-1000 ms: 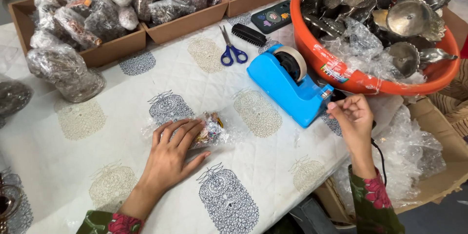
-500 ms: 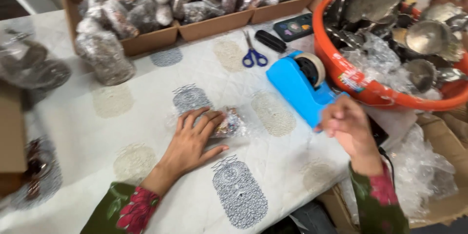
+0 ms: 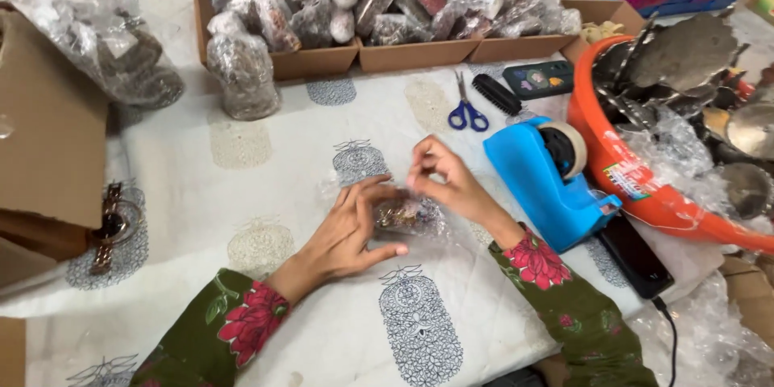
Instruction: Wraps small decorative elephant figurines and other metallic items in bubble wrap.
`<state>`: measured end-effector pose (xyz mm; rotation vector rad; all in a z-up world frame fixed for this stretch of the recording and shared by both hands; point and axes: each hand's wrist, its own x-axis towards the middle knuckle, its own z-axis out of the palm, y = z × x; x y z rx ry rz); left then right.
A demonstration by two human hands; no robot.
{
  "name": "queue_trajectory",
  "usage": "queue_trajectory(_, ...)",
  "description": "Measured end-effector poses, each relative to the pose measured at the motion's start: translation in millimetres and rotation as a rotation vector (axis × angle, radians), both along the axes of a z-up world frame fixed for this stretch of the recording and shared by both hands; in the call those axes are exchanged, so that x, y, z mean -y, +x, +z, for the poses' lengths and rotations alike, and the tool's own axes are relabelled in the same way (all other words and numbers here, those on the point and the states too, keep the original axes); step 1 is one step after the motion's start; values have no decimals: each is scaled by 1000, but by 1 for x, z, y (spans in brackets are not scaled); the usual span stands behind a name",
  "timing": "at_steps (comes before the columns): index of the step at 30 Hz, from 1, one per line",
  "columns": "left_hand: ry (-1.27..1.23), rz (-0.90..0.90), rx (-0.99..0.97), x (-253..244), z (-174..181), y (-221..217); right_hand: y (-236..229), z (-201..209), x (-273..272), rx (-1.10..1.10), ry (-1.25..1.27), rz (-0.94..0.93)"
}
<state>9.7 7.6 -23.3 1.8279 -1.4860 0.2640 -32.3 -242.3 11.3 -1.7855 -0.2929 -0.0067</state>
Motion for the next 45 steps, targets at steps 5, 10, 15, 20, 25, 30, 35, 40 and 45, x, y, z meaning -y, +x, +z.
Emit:
queue_trajectory(5, -28, -25, -105, -4, 7, 0, 6, -7, 13, -84, 78, 37)
queue_trajectory(10, -34, 22, -60, 1, 4, -3, 0, -18, 17, -1, 5, 88)
queue_trajectory(15, 100, 81, 103, 2, 3, -6, 4, -15, 18, -101, -99, -28)
queue_trajectory(20, 102, 193, 333, 3, 11, -11, 6, -14, 29, -238, -67, -96)
queue_trajectory(25, 396, 481, -174, -6, 53, -25, 5, -8, 27, -252, -122, -123)
queue_trajectory(30, 525, 553, -412, 6, 31, -28, 9, -15, 30, -264, -69, -122)
queue_trajectory(35, 301, 535, -515, 16, 2, -17, 13, -34, 23, -227, 41, -139)
queue_trajectory(40, 46, 549, -691, 10, 13, -9, 1, -30, -17, 58, 0, -335)
queue_trajectory(45, -105, 428, -829, 7, 14, -6, -1, -29, -23, 136, 26, -358)
